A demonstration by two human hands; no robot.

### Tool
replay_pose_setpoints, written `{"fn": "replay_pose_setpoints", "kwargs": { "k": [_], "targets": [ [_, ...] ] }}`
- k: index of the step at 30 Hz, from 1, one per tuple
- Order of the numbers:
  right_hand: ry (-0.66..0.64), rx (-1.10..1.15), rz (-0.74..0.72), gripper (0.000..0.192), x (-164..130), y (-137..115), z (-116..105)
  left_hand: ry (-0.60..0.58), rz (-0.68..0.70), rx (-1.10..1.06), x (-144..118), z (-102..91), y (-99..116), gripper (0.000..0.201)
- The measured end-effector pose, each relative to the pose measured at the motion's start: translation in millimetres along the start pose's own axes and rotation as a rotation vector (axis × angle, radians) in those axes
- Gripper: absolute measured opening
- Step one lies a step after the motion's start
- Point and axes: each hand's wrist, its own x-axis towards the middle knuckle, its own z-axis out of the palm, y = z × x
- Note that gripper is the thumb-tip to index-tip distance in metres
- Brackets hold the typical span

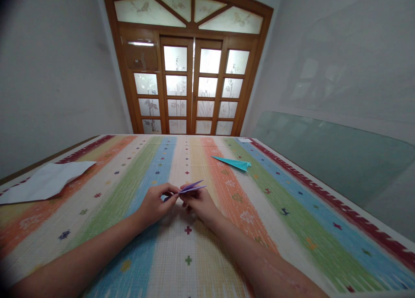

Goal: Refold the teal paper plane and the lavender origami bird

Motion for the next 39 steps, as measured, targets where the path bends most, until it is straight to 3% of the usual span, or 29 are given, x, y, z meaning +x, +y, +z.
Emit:
{"fn": "replay_pose_setpoints", "kwargs": {
  "k": [8,17,24,29,35,39],
  "targets": [
    [0.047,0.049,0.050,0.040,0,-2,1,-0.040,-0.088,-0.153,5,-2.1,1,0.016],
    [-0.028,0.047,0.023,0.042,-2,-6,0,-0.071,-0.212,-0.318,9,-4.1,-4,0.023],
    [-0.059,0.076,0.033,0.041,-4,-7,-2,-0.073,-0.207,-0.327,10,-4.9,-5,0.022],
    [-0.088,0.113,0.034,0.044,-5,-1,-1,0.007,-0.112,-0.112,6,-3.6,1,0.014],
    [-0.159,0.083,-0.049,0.056,-8,-4,3,0.078,0.166,0.051,5,-4.3,3,0.006],
    [-0.209,0.024,-0.114,0.061,-7,-8,0,0.085,0.213,0.122,5,-4.3,0,0.007]
  ]
}}
